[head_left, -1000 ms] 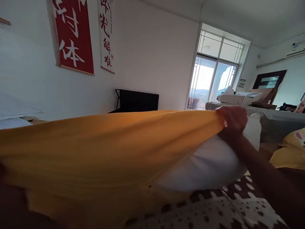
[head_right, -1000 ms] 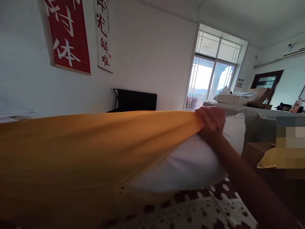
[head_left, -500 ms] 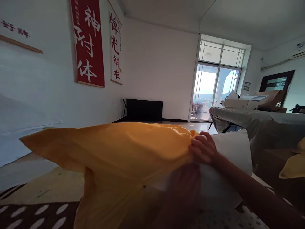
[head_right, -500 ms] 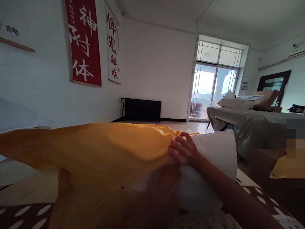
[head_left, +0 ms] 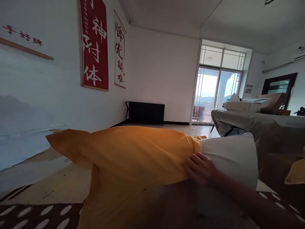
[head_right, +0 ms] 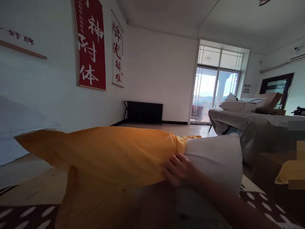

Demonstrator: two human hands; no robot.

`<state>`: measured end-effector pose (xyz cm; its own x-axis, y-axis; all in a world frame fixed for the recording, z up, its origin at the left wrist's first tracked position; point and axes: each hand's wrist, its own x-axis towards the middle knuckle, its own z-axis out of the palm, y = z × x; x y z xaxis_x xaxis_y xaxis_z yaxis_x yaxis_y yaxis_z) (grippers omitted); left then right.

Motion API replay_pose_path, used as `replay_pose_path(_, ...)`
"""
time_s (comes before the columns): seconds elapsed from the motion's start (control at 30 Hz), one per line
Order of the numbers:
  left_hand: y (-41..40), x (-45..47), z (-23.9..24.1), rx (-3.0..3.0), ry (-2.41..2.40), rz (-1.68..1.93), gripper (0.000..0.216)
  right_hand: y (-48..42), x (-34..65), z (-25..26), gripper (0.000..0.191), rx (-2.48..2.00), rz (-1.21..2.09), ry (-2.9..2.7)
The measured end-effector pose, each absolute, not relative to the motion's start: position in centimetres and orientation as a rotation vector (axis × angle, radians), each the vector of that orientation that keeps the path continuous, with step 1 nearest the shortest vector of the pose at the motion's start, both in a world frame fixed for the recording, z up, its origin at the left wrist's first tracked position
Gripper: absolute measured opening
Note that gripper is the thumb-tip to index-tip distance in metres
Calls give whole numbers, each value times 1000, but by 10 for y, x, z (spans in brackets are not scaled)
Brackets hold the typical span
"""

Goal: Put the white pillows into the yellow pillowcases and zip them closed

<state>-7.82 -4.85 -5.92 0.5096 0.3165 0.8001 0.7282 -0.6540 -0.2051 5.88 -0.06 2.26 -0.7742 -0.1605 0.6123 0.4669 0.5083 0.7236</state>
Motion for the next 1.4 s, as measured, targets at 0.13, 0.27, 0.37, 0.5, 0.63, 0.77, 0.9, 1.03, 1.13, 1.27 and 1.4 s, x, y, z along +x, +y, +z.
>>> replay_pose_path(0.13, -62, -86, -58, -2132, -897, -1055, 28, 10, 69, 21, 32, -271, -1247, -2158)
replay_pose_path(0.27, -41, -104, -44, -1932, -1051, -1009, 26, 5, 69, 17, 32, -247, -1189, -2212)
replay_pose_path(0.37, -24, -115, -34, -1811, -992, -933, 23, 5, 71, 19, 25, -275, -1239, -2219)
replay_pose_path(0.5, -27, -121, -31, -1866, -827, -1008, 22, 23, 84, 36, 22, -547, -1308, -1971)
replay_pose_path(0.63, -36, -118, -35, -1918, -721, -1025, 24, 42, 94, 59, 31, -1243, -1015, -1920)
replay_pose_path(0.77, -32, -111, -41, -1998, -721, -982, 21, 49, 96, 69, 25, -1728, -692, -2085)
replay_pose_path(0.9, -29, -105, -43, -2018, -795, -970, 20, 55, 102, 64, 24, -1776, -754, -1990)
replay_pose_path(1.03, -28, -107, -38, -2138, -876, -921, 20, 58, 120, 61, 32, -1467, -686, -2207)
replay_pose_path(1.13, -23, -115, -33, -2285, -886, -1075, 14, 53, 133, 65, 36, -1239, -556, -2457)
replay_pose_path(1.27, -16, -125, -29, -2370, -854, -1160, 14, 44, 131, 61, 36, -1306, -629, -2479)
replay_pose_path(1.4, -17, -129, -28, -2361, -802, -1110, 16, 38, 110, 51, 18, -1525, -825, -2326)
